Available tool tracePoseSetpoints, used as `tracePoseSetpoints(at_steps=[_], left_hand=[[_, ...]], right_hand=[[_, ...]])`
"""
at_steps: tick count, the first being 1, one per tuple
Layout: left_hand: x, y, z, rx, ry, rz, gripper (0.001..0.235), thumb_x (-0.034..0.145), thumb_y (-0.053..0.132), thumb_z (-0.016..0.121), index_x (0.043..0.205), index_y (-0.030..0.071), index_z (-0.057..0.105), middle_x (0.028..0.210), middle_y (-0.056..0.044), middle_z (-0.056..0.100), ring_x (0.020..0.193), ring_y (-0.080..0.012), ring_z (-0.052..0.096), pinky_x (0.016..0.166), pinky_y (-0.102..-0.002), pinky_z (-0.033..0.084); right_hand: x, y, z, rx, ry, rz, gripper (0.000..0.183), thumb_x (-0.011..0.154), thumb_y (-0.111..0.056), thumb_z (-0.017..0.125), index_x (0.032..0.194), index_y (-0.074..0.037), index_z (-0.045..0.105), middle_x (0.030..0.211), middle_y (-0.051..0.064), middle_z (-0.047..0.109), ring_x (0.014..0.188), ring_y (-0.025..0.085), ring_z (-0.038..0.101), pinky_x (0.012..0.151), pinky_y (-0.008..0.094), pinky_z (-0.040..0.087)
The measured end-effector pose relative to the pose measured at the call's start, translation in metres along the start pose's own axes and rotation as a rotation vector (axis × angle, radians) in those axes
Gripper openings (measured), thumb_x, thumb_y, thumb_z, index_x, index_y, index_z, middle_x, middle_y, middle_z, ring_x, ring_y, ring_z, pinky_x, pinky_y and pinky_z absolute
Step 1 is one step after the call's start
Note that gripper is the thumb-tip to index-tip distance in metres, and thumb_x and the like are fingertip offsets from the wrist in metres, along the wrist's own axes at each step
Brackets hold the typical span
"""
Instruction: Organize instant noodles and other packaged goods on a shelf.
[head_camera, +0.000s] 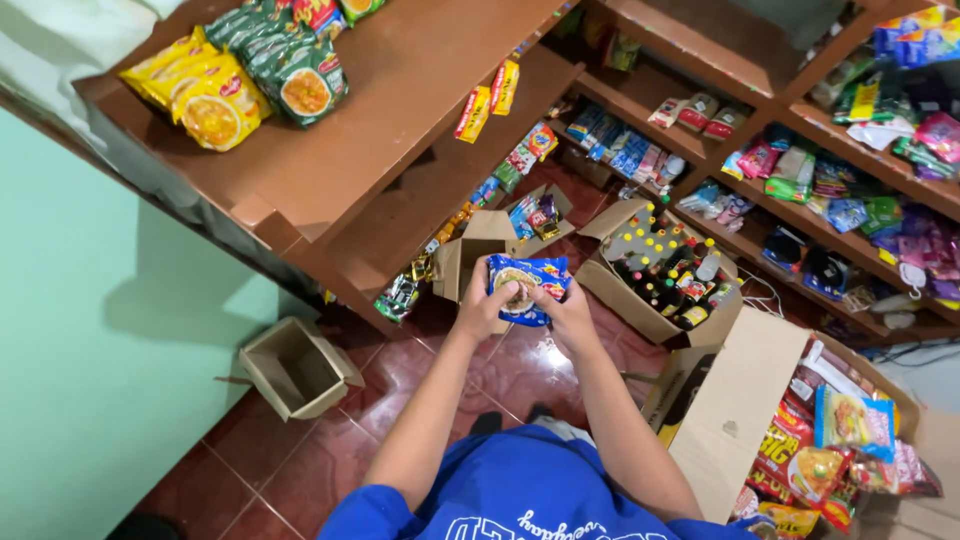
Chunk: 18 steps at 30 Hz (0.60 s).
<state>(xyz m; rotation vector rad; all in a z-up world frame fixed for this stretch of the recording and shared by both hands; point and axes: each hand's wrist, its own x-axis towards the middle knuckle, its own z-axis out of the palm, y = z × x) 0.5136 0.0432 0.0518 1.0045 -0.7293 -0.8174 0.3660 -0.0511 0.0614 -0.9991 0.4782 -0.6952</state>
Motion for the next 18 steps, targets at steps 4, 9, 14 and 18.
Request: tracePoseSetpoints(at_steps=[4, 9, 14, 18], left_hand=[[0.017, -0.011, -0.012, -0.057, 0.062, 0.06, 0.042, 0.1, 0.021, 0.063, 0.135, 0.003, 0.049, 0.121, -0.008, 0.061, 0.111, -0.0135, 0.06, 0.1, -0.03, 0.05], [0.051, -0.009, -0.019, -0.043, 0.096, 0.028, 0.05, 0.101, 0.035, 0.065, 0.134, 0.0, 0.051, 0.12, -0.009, 0.065, 0.11, -0.0147, 0.062, 0.097, -0.031, 0.052], [0.093, -0.022, -0.008, 0.059, 0.145, -0.012, 0.061, 0.091, 0.031, 0.075, 0.136, 0.001, 0.047, 0.12, -0.008, 0.065, 0.108, -0.0138, 0.064, 0.095, -0.031, 0.054], [0.138, -0.028, 0.017, 0.047, 0.141, -0.053, 0.066, 0.086, 0.022, 0.081, 0.136, 0.001, 0.043, 0.117, -0.009, 0.065, 0.104, -0.0139, 0.066, 0.09, -0.031, 0.058]], right_hand=[[0.022, -0.01, 0.009, 0.043, -0.024, 0.056, 0.055, 0.088, -0.013, 0.079, 0.133, -0.003, 0.051, 0.122, 0.01, 0.067, 0.109, 0.019, 0.068, 0.096, 0.037, 0.057], [0.057, -0.012, 0.008, 0.11, -0.12, 0.062, 0.054, 0.091, -0.012, 0.076, 0.136, -0.001, 0.047, 0.124, 0.011, 0.065, 0.111, 0.02, 0.067, 0.097, 0.039, 0.057], [0.127, 0.014, -0.042, -0.04, -0.091, -0.007, 0.049, 0.097, -0.02, 0.072, 0.138, -0.002, 0.052, 0.124, 0.01, 0.067, 0.11, 0.017, 0.066, 0.097, 0.035, 0.056], [0.176, -0.003, -0.069, -0.083, -0.071, -0.002, 0.043, 0.102, -0.031, 0.066, 0.133, -0.002, 0.058, 0.119, 0.01, 0.069, 0.104, 0.017, 0.067, 0.092, 0.035, 0.057]])
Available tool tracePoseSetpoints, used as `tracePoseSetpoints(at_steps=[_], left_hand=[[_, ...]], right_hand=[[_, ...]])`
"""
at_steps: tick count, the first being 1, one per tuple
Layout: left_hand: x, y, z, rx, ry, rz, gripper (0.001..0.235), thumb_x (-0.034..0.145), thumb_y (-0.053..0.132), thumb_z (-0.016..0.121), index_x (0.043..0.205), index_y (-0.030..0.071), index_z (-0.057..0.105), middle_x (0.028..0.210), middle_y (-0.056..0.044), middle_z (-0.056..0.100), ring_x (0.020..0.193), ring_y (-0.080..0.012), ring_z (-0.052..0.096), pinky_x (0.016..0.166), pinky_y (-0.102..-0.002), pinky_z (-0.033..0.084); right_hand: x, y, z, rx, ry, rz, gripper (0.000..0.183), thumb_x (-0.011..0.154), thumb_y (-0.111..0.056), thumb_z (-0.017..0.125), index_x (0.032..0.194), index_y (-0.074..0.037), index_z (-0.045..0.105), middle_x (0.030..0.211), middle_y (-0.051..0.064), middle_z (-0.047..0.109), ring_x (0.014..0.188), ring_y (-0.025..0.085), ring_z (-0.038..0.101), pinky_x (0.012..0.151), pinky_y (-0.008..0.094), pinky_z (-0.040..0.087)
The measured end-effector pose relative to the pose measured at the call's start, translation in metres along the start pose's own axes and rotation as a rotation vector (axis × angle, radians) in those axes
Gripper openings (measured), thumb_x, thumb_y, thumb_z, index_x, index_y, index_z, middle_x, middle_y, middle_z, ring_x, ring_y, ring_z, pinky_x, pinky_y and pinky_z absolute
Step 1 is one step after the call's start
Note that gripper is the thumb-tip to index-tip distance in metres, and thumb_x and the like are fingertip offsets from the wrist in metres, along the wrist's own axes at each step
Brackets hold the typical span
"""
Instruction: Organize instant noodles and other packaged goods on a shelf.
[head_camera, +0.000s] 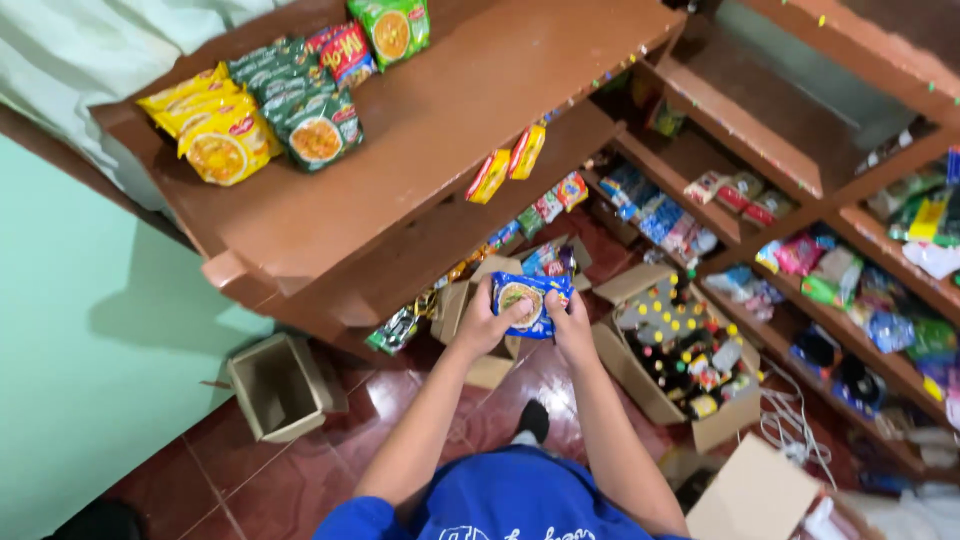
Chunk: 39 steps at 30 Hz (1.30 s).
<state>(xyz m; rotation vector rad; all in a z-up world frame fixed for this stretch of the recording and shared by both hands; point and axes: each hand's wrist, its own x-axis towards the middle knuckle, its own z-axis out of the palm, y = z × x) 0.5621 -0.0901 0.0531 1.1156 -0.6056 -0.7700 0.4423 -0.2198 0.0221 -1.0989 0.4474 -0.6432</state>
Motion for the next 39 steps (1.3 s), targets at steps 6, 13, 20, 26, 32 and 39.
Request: tracePoseSetpoints(at_steps=[6, 13, 20, 26, 32, 39], left_hand=[[0.059, -0.012, 0.036, 0.037, -0.017, 0.024, 0.06, 0.086, 0.023, 0.082, 0.131, 0.0, 0.049, 0.114, -0.01, 0.065, 0.104, -0.0139, 0.066, 0.092, -0.031, 0.057], [0.105, -0.007, 0.049, 0.024, 0.092, -0.006, 0.058, 0.084, 0.022, 0.083, 0.128, -0.001, 0.054, 0.115, -0.01, 0.067, 0.103, -0.0153, 0.066, 0.091, -0.033, 0.057], [0.151, -0.004, 0.011, 0.083, 0.206, 0.041, 0.067, 0.079, 0.025, 0.084, 0.134, 0.001, 0.052, 0.118, -0.008, 0.066, 0.106, -0.0152, 0.066, 0.095, -0.033, 0.056], [0.198, 0.028, -0.012, 0.055, 0.148, 0.119, 0.063, 0.084, 0.025, 0.084, 0.133, -0.001, 0.054, 0.119, -0.009, 0.066, 0.107, -0.0156, 0.066, 0.095, -0.033, 0.056], [0.252, 0.044, -0.021, 0.068, 0.156, 0.232, 0.067, 0.086, 0.025, 0.083, 0.137, 0.001, 0.048, 0.127, -0.01, 0.063, 0.116, -0.0154, 0.062, 0.102, -0.033, 0.052], [0.339, 0.055, -0.035, 0.237, 0.399, 0.253, 0.067, 0.084, 0.027, 0.086, 0.132, 0.001, 0.048, 0.12, -0.011, 0.064, 0.113, -0.0175, 0.063, 0.099, -0.035, 0.054]], right_hand=[[0.057, -0.022, -0.043, 0.142, 0.069, 0.083, 0.044, 0.099, -0.033, 0.066, 0.131, -0.004, 0.058, 0.116, 0.009, 0.069, 0.101, 0.018, 0.068, 0.088, 0.035, 0.057], [0.109, -0.021, -0.059, 0.185, -0.022, 0.018, 0.044, 0.099, -0.035, 0.068, 0.129, -0.004, 0.059, 0.115, 0.008, 0.068, 0.102, 0.017, 0.068, 0.09, 0.033, 0.057], [0.178, -0.015, -0.03, 0.054, -0.062, -0.011, 0.042, 0.098, -0.036, 0.072, 0.123, -0.004, 0.062, 0.109, 0.004, 0.067, 0.096, 0.013, 0.064, 0.087, 0.031, 0.055], [0.231, -0.031, 0.002, -0.027, -0.093, -0.123, 0.037, 0.098, -0.031, 0.067, 0.118, -0.001, 0.063, 0.107, 0.005, 0.069, 0.095, 0.011, 0.066, 0.087, 0.027, 0.056], [0.287, -0.039, 0.009, 0.046, -0.073, -0.167, 0.036, 0.103, -0.028, 0.066, 0.12, 0.003, 0.062, 0.105, 0.008, 0.067, 0.093, 0.013, 0.064, 0.084, 0.029, 0.055], [0.379, -0.115, 0.035, -0.258, -0.517, -0.121, 0.066, 0.085, -0.02, 0.079, 0.139, -0.003, 0.044, 0.127, 0.007, 0.061, 0.117, 0.015, 0.059, 0.103, 0.036, 0.049]])
